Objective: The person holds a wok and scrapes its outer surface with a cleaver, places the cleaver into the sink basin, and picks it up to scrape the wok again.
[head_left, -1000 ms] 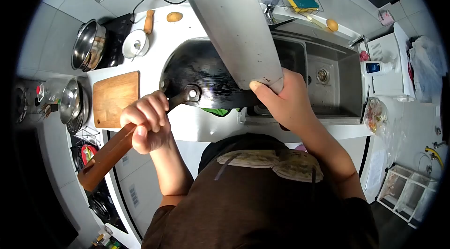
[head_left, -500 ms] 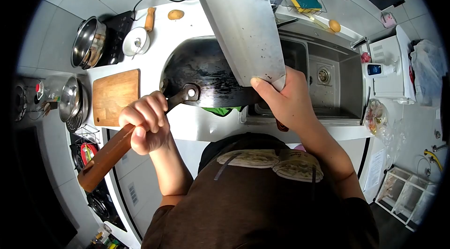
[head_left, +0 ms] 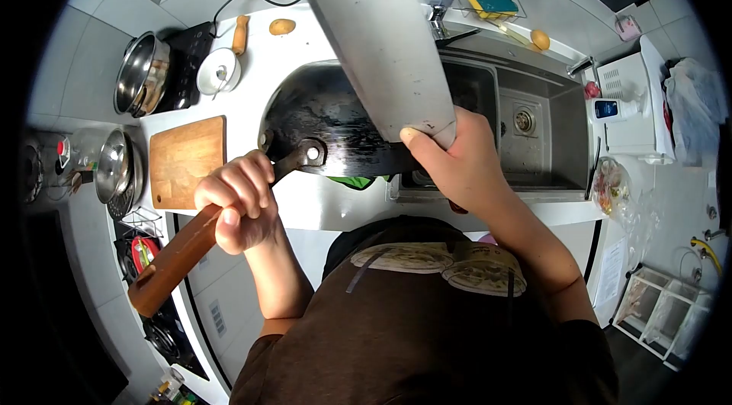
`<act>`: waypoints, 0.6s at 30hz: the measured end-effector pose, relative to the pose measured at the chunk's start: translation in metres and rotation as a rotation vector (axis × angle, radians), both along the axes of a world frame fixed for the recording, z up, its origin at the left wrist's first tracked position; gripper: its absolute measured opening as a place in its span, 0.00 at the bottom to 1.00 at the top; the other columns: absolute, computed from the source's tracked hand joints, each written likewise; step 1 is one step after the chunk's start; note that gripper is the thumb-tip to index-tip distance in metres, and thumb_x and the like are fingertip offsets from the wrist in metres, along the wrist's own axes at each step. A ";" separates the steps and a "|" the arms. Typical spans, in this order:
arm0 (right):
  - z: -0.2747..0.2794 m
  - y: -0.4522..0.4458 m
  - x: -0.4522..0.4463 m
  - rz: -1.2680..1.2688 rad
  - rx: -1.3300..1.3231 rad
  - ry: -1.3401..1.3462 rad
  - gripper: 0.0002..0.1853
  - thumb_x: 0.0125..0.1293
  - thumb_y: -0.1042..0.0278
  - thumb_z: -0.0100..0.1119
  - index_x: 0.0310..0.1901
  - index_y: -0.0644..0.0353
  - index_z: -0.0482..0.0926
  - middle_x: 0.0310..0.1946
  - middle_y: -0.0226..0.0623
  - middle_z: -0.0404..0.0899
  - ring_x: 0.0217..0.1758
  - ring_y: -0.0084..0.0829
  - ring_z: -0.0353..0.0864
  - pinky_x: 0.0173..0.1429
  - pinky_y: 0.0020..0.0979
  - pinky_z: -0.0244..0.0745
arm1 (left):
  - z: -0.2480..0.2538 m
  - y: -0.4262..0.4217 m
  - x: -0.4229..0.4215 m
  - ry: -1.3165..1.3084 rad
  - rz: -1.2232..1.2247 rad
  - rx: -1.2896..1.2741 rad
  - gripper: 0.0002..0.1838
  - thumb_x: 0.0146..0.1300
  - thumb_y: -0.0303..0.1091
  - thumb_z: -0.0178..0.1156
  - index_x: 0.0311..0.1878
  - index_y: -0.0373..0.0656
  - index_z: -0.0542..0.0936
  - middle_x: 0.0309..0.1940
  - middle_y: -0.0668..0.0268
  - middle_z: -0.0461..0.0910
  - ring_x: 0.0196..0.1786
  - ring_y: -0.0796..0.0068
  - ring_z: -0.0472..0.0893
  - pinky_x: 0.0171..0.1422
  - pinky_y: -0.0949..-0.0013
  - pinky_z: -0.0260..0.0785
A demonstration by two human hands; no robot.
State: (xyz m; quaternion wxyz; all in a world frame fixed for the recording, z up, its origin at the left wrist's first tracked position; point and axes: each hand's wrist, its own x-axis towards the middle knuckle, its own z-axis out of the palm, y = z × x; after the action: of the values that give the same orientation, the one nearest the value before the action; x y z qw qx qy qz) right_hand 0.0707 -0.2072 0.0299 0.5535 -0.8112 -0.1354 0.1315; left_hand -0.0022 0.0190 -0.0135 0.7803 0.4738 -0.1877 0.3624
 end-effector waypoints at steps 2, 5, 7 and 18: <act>-0.001 0.001 -0.001 0.008 0.019 0.026 0.10 0.56 0.69 0.58 0.31 0.69 0.75 0.18 0.39 0.76 0.21 0.23 0.72 0.28 0.28 0.67 | 0.002 -0.002 0.000 -0.002 -0.002 0.003 0.14 0.52 0.35 0.54 0.18 0.49 0.60 0.10 0.73 0.63 0.14 0.79 0.64 0.28 0.70 0.59; -0.002 0.001 -0.002 0.019 0.010 -0.017 0.10 0.56 0.68 0.58 0.31 0.70 0.76 0.19 0.39 0.76 0.21 0.23 0.73 0.28 0.28 0.67 | 0.004 -0.004 -0.001 0.010 -0.021 0.017 0.14 0.52 0.35 0.55 0.17 0.49 0.61 0.10 0.73 0.64 0.14 0.79 0.64 0.28 0.69 0.60; -0.001 -0.004 -0.001 0.002 -0.024 -0.035 0.11 0.56 0.68 0.58 0.31 0.69 0.76 0.19 0.40 0.76 0.22 0.24 0.73 0.28 0.28 0.67 | 0.004 -0.006 -0.001 0.011 -0.021 0.016 0.15 0.51 0.35 0.55 0.17 0.49 0.61 0.10 0.73 0.64 0.14 0.78 0.64 0.28 0.69 0.60; -0.007 -0.006 0.001 0.031 -0.023 -0.066 0.11 0.56 0.68 0.58 0.33 0.70 0.76 0.19 0.41 0.77 0.21 0.26 0.74 0.28 0.29 0.68 | 0.004 -0.005 -0.002 -0.005 -0.030 0.031 0.14 0.52 0.35 0.55 0.18 0.49 0.61 0.10 0.73 0.64 0.14 0.78 0.64 0.27 0.69 0.59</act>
State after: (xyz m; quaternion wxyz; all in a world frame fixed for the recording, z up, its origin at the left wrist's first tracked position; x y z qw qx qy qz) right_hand 0.0712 -0.2137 0.0230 0.5374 -0.8191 -0.1649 0.1147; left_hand -0.0039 0.0144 -0.0099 0.7779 0.4820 -0.2025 0.3487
